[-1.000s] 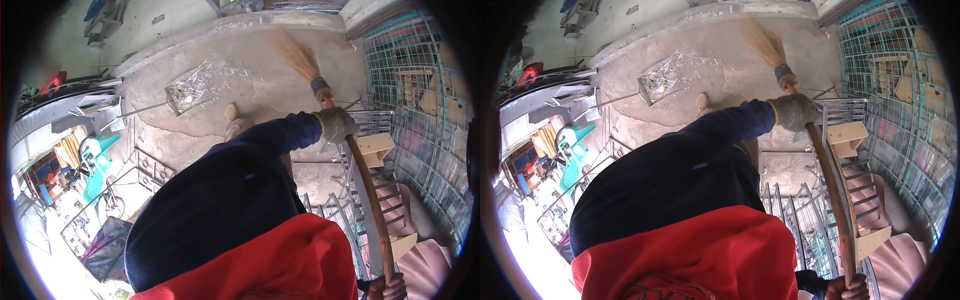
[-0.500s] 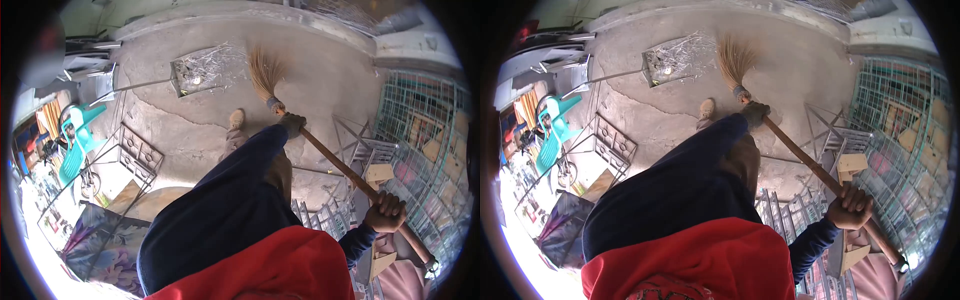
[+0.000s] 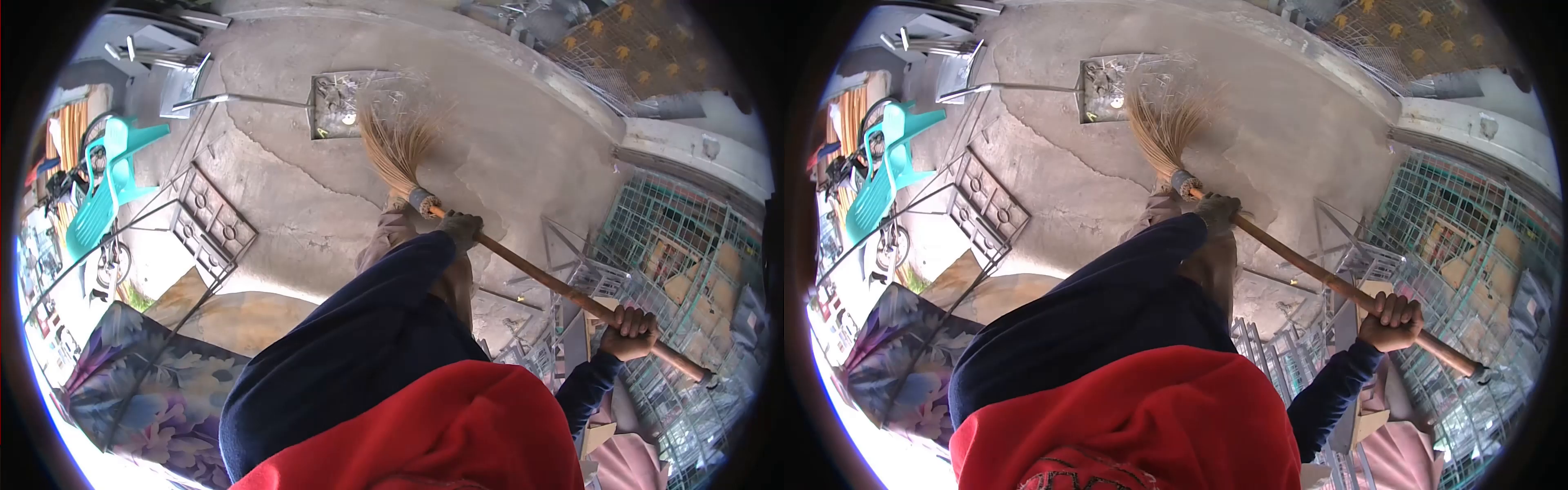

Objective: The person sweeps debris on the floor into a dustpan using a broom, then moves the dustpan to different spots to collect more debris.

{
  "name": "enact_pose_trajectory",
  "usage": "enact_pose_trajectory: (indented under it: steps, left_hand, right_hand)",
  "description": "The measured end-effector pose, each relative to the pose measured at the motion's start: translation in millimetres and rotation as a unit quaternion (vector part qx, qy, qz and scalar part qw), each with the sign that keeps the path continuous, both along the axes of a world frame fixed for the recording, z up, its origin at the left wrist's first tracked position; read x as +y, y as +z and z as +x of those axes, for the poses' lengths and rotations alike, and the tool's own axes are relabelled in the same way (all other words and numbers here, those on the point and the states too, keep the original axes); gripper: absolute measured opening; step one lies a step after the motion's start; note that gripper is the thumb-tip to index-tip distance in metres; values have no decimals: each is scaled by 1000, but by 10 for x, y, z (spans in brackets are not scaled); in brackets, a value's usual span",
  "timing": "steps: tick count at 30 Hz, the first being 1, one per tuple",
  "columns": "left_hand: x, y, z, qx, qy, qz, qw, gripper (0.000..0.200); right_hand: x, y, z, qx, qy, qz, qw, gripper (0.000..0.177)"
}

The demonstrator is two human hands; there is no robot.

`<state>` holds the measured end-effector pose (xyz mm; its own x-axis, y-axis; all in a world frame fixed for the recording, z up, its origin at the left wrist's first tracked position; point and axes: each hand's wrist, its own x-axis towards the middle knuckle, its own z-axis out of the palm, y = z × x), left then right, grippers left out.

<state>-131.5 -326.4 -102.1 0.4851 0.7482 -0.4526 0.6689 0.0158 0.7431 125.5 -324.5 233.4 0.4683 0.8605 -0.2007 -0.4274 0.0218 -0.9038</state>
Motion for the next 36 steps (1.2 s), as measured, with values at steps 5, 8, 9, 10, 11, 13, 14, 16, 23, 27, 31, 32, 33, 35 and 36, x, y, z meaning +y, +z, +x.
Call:
enact_pose_trajectory:
  steps: [5, 8, 9, 10, 11, 13, 14, 16, 23, 27, 31, 32, 33, 35, 36]
  left_hand:
    - [-88, 183, -235, -32, 13, 82, 996, 26]
    - [46, 770, -7, -92, -51, 134, 985, 26]
    - [68, 1012, 100, -107, -91, 119, 983, 25]
    - [82, 1220, 234, -125, -134, 104, 978, 26]
    - [87, 1403, 379, -129, -144, 107, 975, 26]
    - [18, 1713, 686, -143, -183, 154, 960, 27]
    - [-35, 1816, 859, -148, -196, 155, 957, 27]
    - [-114, 1974, 1189, -208, -209, 215, 931, 26]
    - [-249, 2020, 2259, -287, -238, 282, 884, 29]
    - [-271, 1164, 2493, -194, -227, 226, 927, 23]
    - [-489, 402, 1659, -64, -219, 107, 968, 25]
    - [-535, 266, 1449, -29, -200, 132, 970, 24]
    - [-575, 187, 1243, -8, -176, 127, 976, 23]
    - [-599, 148, 901, 15, -145, 131, 981, 22]
    - [-600, 163, 761, -14, -106, 152, 983, 25]
  right_hand:
    - [-373, 86, 93, 9, -12, 49, 999, 32]
    - [-859, 624, 372, -21, 12, 120, 992, 33]
    - [-1060, 842, 463, -46, 3, 140, 989, 33]
    - [-1263, 1060, 549, -43, 7, 158, 986, 34]
    - [-1444, 1274, 612, -42, 9, 176, 983, 35]
    - [-1818, 1649, 678, -56, -2, 204, 977, 35]
    - [-2015, 1815, 771, -41, 41, 216, 975, 35]
    - [-2404, 2121, 879, -86, 6, 213, 973, 36]
    - [-2854, 2199, 892, -229, -173, 208, 935, 39]
    - [-2566, 1314, 947, -219, -161, 166, 948, 35]
    - [-2102, 454, 784, -87, -148, 132, 976, 34]
    - [-2006, 326, 681, -57, -128, 132, 981, 33]
    - [-1933, 248, 608, -40, -96, 126, 987, 32]
    - [-1777, 204, 464, -7, -74, 124, 990, 32]
    - [-1723, 231, 413, 6, -71, 126, 989, 32]
